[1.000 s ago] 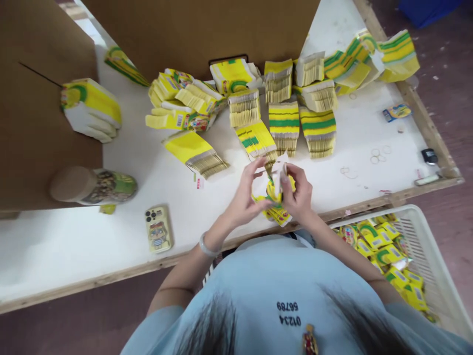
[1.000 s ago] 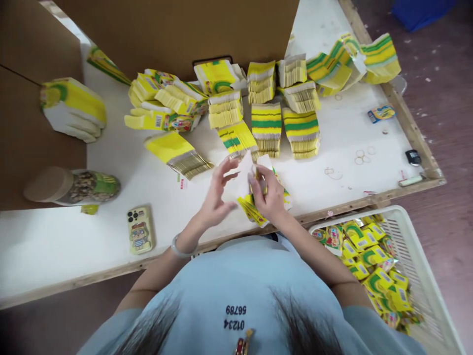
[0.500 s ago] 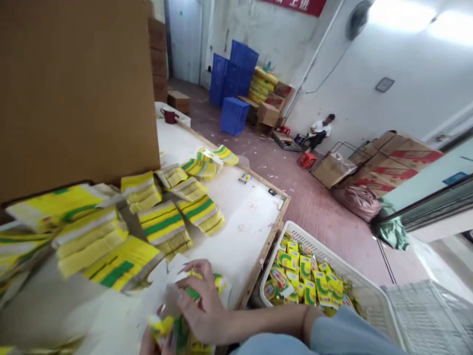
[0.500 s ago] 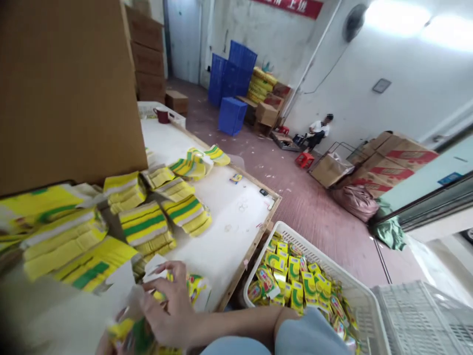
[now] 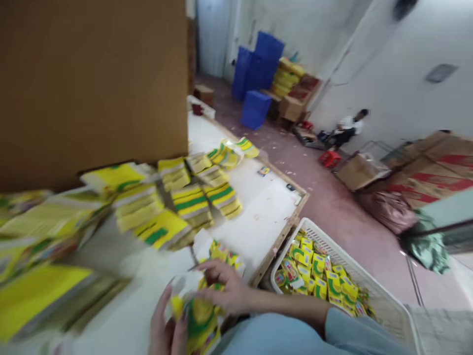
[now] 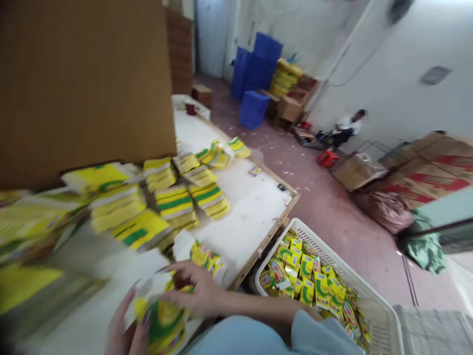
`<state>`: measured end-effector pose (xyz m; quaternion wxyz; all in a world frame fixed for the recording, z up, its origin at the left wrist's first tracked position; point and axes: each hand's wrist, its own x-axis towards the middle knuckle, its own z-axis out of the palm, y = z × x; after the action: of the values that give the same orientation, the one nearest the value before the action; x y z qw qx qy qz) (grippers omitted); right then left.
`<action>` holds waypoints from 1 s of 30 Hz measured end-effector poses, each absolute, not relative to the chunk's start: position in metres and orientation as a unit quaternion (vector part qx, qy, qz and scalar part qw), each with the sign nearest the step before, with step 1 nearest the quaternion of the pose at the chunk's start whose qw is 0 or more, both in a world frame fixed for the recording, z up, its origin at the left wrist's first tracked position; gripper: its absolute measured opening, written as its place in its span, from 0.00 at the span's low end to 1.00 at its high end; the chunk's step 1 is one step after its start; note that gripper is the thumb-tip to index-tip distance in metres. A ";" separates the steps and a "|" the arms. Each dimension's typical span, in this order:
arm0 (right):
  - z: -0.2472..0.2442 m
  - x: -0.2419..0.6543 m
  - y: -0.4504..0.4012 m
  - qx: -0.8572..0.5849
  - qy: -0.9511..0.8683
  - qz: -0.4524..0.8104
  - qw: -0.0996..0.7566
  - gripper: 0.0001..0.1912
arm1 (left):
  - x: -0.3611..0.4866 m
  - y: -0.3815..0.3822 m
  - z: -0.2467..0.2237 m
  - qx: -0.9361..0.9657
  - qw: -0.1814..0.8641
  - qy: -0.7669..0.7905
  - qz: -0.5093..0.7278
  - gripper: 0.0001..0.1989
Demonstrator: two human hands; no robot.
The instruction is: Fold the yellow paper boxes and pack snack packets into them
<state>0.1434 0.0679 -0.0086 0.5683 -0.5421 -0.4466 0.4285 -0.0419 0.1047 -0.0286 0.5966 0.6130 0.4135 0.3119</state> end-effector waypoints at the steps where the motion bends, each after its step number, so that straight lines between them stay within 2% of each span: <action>1: -0.004 0.146 0.059 -0.543 -0.435 0.463 0.550 0.28 | -0.040 0.092 -0.023 0.592 0.608 0.424 0.317 0.40; 5: 0.002 0.158 0.033 -0.564 -0.451 0.514 0.463 0.27 | -0.030 0.065 -0.006 0.580 0.678 0.364 0.268 0.26; 8: -0.007 0.157 0.022 -0.584 -0.465 0.492 0.447 0.23 | -0.031 0.062 -0.006 0.578 0.673 0.362 0.285 0.23; 10: -0.013 0.153 0.016 -0.598 -0.450 0.482 0.456 0.19 | -0.034 0.060 -0.009 0.580 0.661 0.368 0.304 0.24; 14: -0.020 0.154 0.011 -0.608 -0.496 0.429 0.448 0.17 | -0.039 0.057 -0.013 0.582 0.662 0.371 0.291 0.35; 16: -0.019 0.163 0.012 -0.567 -0.569 0.424 0.418 0.16 | -0.041 0.057 -0.012 0.574 0.681 0.365 0.272 0.34; 19: -0.014 0.172 0.012 -0.515 -0.617 0.460 0.377 0.24 | -0.041 0.059 -0.010 0.555 0.697 0.369 0.263 0.33; 21: -0.009 0.171 0.009 -0.524 -0.570 0.517 0.366 0.27 | -0.039 0.060 -0.009 0.564 0.679 0.387 0.268 0.30; 25: 0.002 0.160 0.006 -0.530 -0.417 0.639 0.370 0.25 | -0.035 0.059 -0.009 0.582 0.655 0.408 0.257 0.26; 30: 0.012 0.159 0.011 -0.536 -0.374 0.672 0.348 0.24 | -0.034 0.056 -0.009 0.595 0.636 0.413 0.266 0.25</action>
<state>0.1594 0.0113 0.0123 0.3475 -0.5361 -0.3742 0.6721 -0.0345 0.0557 -0.0089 0.6355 0.5954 0.4130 0.2664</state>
